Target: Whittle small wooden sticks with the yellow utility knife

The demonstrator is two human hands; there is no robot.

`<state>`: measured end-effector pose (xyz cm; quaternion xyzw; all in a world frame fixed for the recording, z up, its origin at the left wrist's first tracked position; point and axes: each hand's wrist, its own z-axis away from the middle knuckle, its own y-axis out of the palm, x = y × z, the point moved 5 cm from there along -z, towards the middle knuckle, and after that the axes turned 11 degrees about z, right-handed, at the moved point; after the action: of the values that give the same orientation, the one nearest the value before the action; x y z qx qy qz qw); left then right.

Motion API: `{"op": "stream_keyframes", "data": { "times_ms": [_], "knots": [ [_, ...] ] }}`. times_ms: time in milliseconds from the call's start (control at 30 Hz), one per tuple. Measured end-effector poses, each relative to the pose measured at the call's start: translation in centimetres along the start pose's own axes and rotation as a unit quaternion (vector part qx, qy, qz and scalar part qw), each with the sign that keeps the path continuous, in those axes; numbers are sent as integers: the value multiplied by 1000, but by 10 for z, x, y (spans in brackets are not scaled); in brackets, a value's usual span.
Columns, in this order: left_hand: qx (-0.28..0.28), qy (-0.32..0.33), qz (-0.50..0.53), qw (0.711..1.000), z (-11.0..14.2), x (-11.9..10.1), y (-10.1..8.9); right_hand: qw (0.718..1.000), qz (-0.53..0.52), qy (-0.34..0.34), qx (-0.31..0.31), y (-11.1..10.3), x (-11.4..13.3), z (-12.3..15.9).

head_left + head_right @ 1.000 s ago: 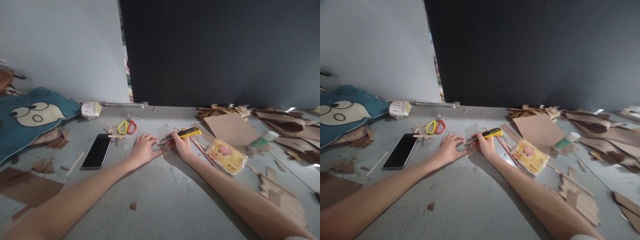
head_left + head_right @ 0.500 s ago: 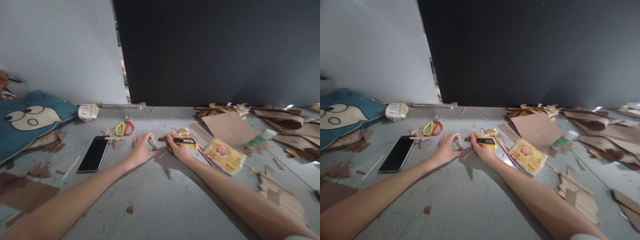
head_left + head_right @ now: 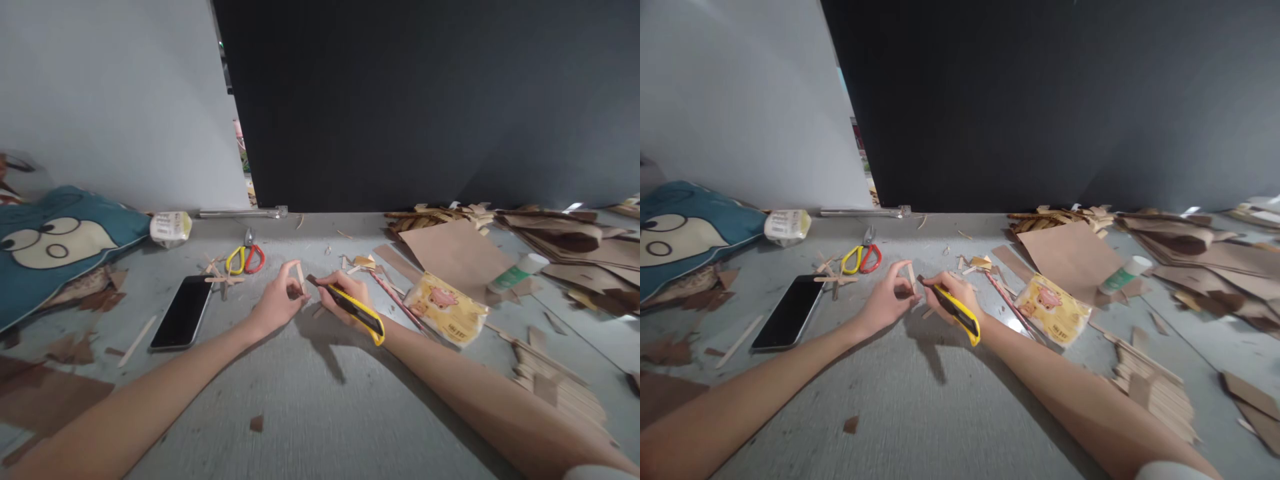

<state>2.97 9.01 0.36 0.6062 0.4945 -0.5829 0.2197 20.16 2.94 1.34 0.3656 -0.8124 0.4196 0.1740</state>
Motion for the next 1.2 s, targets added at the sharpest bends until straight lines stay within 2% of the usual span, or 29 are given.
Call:
{"op": "stream_keyframes", "data": {
  "times_ms": [167,300,633,967,1067,1200],
  "knots": [
    [-22,4,37,999,-1,4,-2,999,18,-47,4,2,4,1],
    [-17,3,50,999,0,4,-2,998,16,-61,11,5,1,1],
    [-8,-12,48,999,0,2,-2,999,5,-32,33,3,1,1],
    [11,3,12,1000,-1,3,-3,998,-14,-33,47,7,4,-3],
    [14,7,19,1000,0,2,-3,998,-33,-9,46,7,2,-4],
    [14,12,16,1000,0,0,-4,990,-108,60,60,8,-1,-8]
  ]
}}
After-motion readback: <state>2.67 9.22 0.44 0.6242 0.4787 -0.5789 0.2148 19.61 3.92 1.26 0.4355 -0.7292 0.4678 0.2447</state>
